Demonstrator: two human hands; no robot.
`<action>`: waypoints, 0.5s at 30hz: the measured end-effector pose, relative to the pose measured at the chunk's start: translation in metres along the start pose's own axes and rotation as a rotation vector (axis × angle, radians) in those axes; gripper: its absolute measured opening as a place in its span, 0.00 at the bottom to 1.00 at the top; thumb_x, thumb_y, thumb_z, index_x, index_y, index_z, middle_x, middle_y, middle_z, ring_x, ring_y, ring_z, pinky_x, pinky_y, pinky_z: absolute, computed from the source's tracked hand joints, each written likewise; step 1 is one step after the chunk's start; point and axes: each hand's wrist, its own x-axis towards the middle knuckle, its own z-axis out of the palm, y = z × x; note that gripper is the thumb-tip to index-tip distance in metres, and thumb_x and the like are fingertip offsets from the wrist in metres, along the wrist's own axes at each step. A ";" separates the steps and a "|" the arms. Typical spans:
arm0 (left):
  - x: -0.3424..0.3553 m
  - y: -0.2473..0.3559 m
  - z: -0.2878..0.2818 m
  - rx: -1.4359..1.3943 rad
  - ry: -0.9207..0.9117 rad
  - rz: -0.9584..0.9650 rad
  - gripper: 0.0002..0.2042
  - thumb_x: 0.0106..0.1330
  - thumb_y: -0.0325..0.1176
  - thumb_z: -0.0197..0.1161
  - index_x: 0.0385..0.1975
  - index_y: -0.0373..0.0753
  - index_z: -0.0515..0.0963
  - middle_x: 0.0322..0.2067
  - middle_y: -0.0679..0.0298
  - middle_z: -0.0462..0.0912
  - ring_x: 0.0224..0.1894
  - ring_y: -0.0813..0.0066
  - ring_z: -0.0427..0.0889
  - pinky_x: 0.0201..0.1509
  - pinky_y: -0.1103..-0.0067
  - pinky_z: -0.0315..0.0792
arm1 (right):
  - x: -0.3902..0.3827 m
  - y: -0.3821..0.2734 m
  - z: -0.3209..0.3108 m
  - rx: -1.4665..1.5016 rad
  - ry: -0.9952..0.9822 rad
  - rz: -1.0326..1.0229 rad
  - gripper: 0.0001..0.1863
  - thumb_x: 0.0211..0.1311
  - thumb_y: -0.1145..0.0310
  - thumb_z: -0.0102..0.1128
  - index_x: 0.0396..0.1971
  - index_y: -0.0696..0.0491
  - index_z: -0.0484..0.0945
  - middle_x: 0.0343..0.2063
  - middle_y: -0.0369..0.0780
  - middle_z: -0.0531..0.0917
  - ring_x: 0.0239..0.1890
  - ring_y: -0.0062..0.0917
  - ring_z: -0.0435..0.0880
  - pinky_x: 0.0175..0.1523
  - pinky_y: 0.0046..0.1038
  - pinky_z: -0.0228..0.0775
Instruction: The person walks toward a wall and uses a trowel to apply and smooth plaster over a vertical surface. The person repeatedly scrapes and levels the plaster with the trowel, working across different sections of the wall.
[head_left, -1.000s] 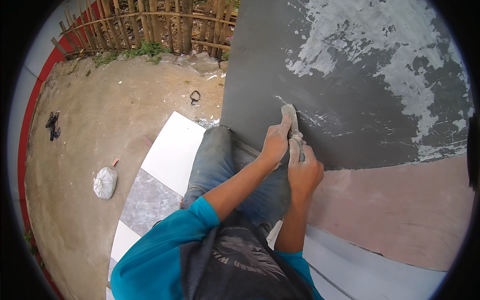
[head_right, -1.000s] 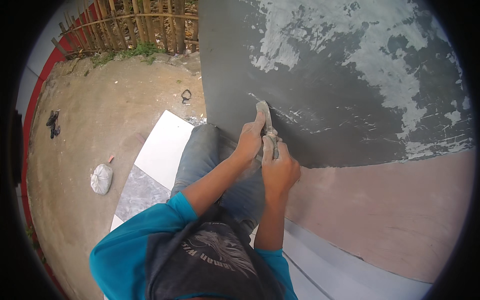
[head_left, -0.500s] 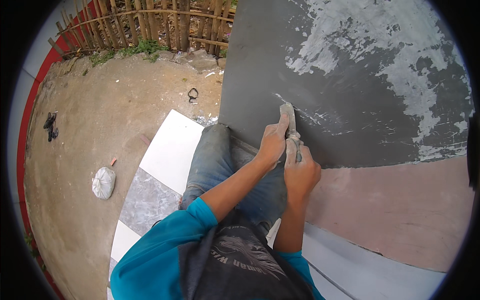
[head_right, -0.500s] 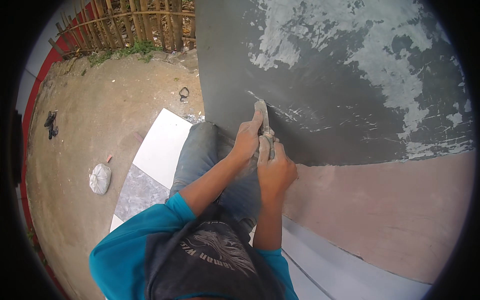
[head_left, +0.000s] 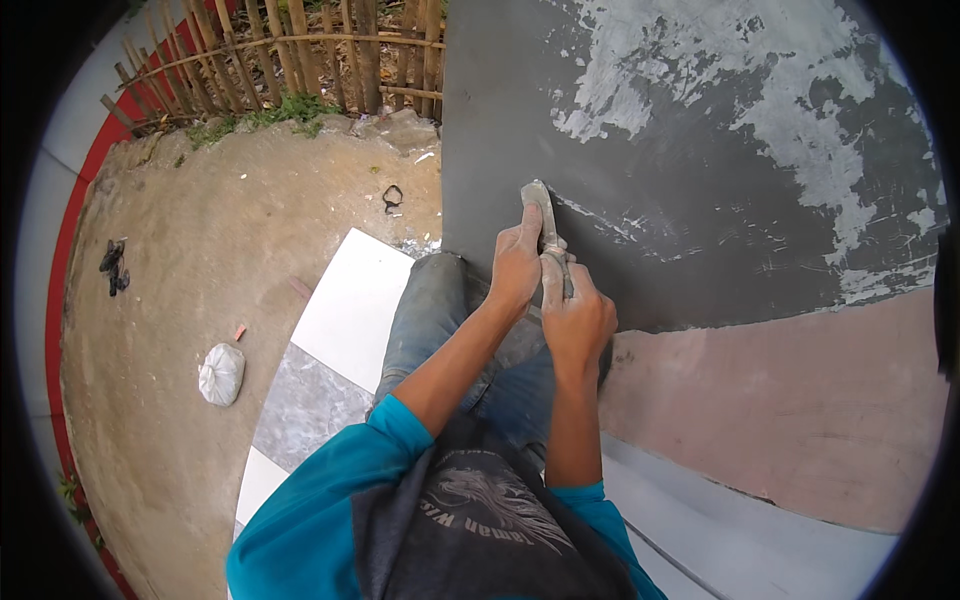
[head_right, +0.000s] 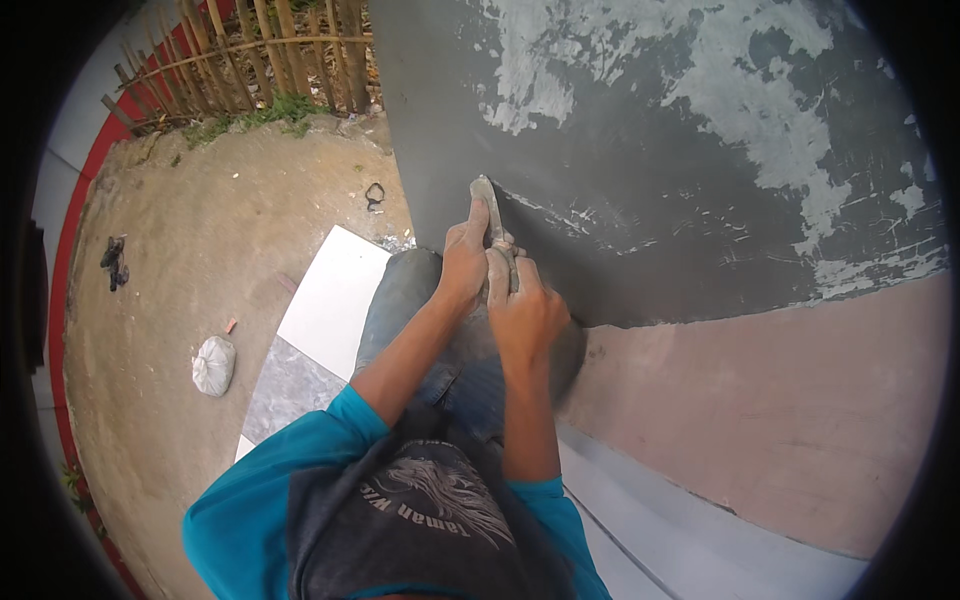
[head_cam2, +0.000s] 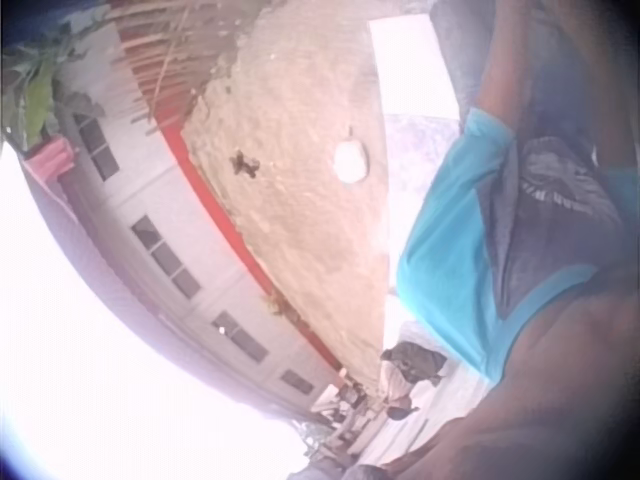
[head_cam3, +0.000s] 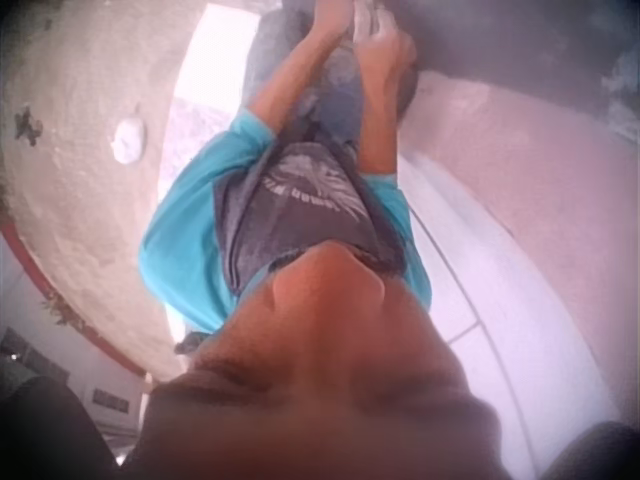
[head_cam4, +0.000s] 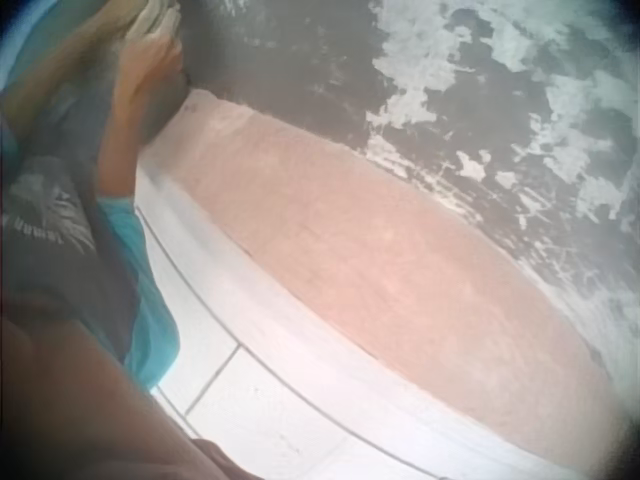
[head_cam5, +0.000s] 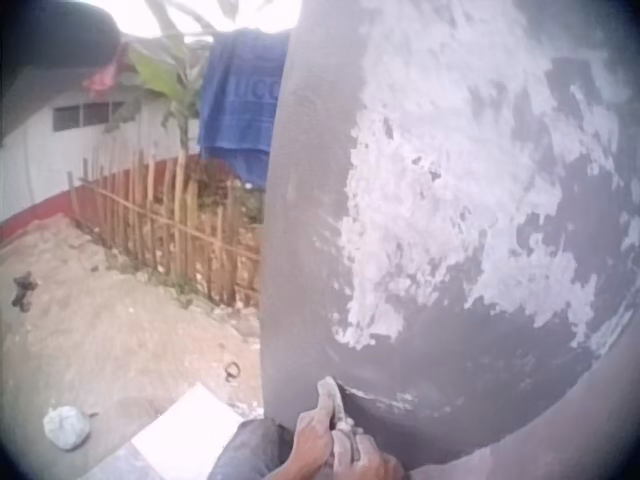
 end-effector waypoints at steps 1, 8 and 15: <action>-0.001 -0.002 -0.002 0.023 0.020 0.041 0.34 0.85 0.58 0.49 0.28 0.32 0.83 0.25 0.61 0.84 0.28 0.73 0.84 0.37 0.76 0.77 | -0.002 0.000 0.000 0.033 0.026 -0.026 0.17 0.72 0.52 0.68 0.37 0.53 0.90 0.26 0.48 0.89 0.29 0.45 0.90 0.35 0.39 0.80; -0.002 -0.011 0.005 0.046 -0.034 -0.046 0.34 0.85 0.59 0.49 0.27 0.33 0.83 0.25 0.62 0.84 0.28 0.76 0.82 0.37 0.76 0.76 | 0.001 0.007 -0.008 -0.072 -0.002 0.131 0.17 0.72 0.51 0.68 0.36 0.51 0.90 0.24 0.48 0.88 0.27 0.45 0.89 0.34 0.41 0.78; -0.001 -0.001 -0.001 0.065 -0.039 0.020 0.34 0.86 0.58 0.48 0.26 0.33 0.83 0.25 0.62 0.84 0.28 0.76 0.82 0.36 0.76 0.76 | -0.001 -0.004 -0.004 0.098 0.067 -0.031 0.16 0.71 0.54 0.70 0.37 0.53 0.89 0.24 0.47 0.88 0.27 0.46 0.89 0.33 0.41 0.78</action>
